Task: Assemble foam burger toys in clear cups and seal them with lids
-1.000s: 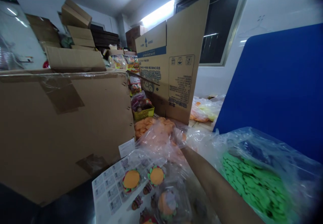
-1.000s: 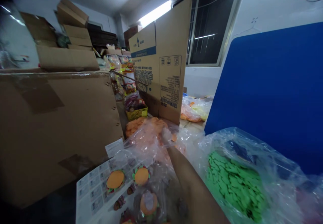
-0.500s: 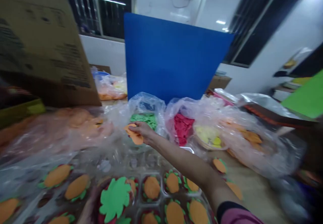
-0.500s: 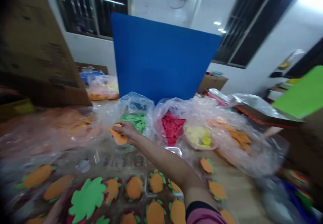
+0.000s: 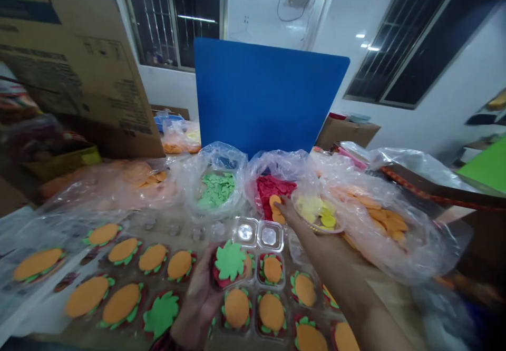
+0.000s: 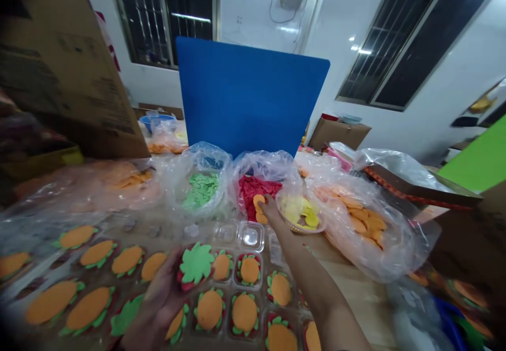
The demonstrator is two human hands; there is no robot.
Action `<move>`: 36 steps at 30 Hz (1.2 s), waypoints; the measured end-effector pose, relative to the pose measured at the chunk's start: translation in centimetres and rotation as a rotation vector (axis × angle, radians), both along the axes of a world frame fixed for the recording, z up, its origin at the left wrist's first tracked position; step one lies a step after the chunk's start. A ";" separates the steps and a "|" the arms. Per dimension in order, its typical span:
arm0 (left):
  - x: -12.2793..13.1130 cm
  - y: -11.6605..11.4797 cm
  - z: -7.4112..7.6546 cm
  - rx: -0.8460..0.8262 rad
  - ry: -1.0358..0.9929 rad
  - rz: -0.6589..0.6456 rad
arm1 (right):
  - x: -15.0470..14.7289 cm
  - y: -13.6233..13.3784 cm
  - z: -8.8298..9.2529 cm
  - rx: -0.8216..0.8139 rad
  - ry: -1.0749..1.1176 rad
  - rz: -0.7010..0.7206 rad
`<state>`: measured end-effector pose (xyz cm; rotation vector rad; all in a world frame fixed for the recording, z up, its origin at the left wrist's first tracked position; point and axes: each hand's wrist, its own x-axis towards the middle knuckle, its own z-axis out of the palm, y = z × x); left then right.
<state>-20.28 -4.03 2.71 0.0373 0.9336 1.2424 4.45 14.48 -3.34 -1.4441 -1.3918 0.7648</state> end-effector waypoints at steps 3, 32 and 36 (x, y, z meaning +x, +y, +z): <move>1.6 0.5 0.0 0.008 0.010 -0.019 | 0.2 0.0 -0.6 -0.021 -0.105 -0.043; 8.0 2.4 -4.7 0.176 -0.202 0.021 | -4.2 -14.6 5.9 0.506 -0.648 0.637; 7.9 2.0 -4.8 0.175 -0.172 0.086 | -5.1 -15.4 3.8 0.610 -0.753 0.706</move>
